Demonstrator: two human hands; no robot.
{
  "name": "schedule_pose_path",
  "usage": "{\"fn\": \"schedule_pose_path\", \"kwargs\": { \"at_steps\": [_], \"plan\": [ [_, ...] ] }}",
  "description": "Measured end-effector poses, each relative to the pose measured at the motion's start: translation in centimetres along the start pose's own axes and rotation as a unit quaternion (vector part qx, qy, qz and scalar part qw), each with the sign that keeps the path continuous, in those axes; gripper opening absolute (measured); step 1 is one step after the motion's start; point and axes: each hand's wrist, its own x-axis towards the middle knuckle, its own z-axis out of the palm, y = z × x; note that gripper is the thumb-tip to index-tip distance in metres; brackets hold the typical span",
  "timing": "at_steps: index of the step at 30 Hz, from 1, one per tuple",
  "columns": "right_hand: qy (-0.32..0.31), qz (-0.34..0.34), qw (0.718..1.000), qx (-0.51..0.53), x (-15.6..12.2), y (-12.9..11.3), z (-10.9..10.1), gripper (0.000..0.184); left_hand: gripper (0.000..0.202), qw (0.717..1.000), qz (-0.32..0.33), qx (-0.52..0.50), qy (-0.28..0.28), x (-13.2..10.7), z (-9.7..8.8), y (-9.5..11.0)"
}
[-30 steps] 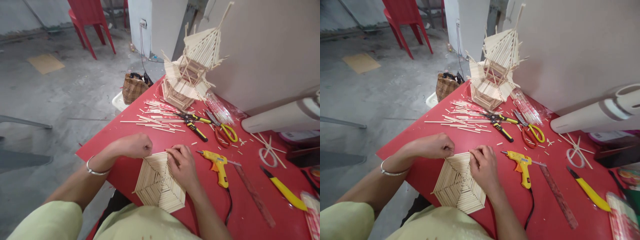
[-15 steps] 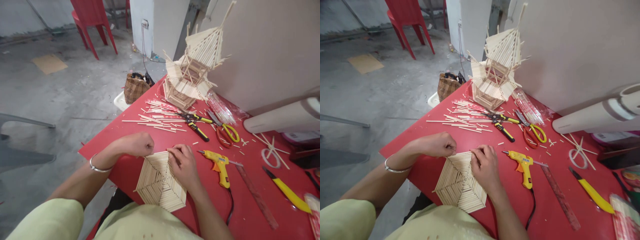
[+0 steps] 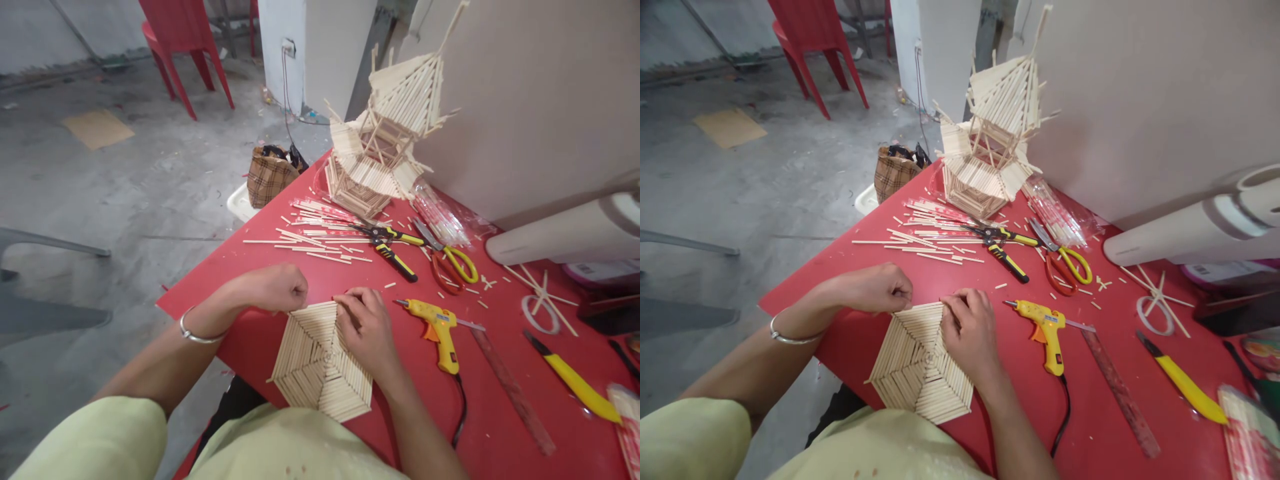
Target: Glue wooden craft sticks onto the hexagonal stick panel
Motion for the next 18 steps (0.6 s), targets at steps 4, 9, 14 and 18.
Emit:
{"fn": "schedule_pose_path", "kwargs": {
  "at_steps": [4, 9, 14, 18],
  "plan": [
    [0.002, -0.001, 1.0, -0.002, 0.0, 0.02, -0.02, 0.02, 0.014, 1.0, 0.006, -0.007, 0.004, 0.01, 0.06, -0.28],
    [0.002, -0.003, 1.0, -0.003, 0.0, 0.13, 0.01, 0.02, 0.014, 1.0, 0.002, -0.012, 0.005, 0.0, 0.09, -0.28],
    [-0.001, -0.001, 1.0, -0.004, 0.02, 0.13, 0.04, 0.02, 0.013, 1.0, -0.012, -0.016, -0.002, -0.11, 0.03, -0.08],
    [-0.001, 0.0, 1.0, -0.004, 0.02, 0.06, 0.01, 0.02, 0.012, 1.0, -0.022, -0.018, -0.008, -0.16, 0.05, -0.17]
  ]
}}
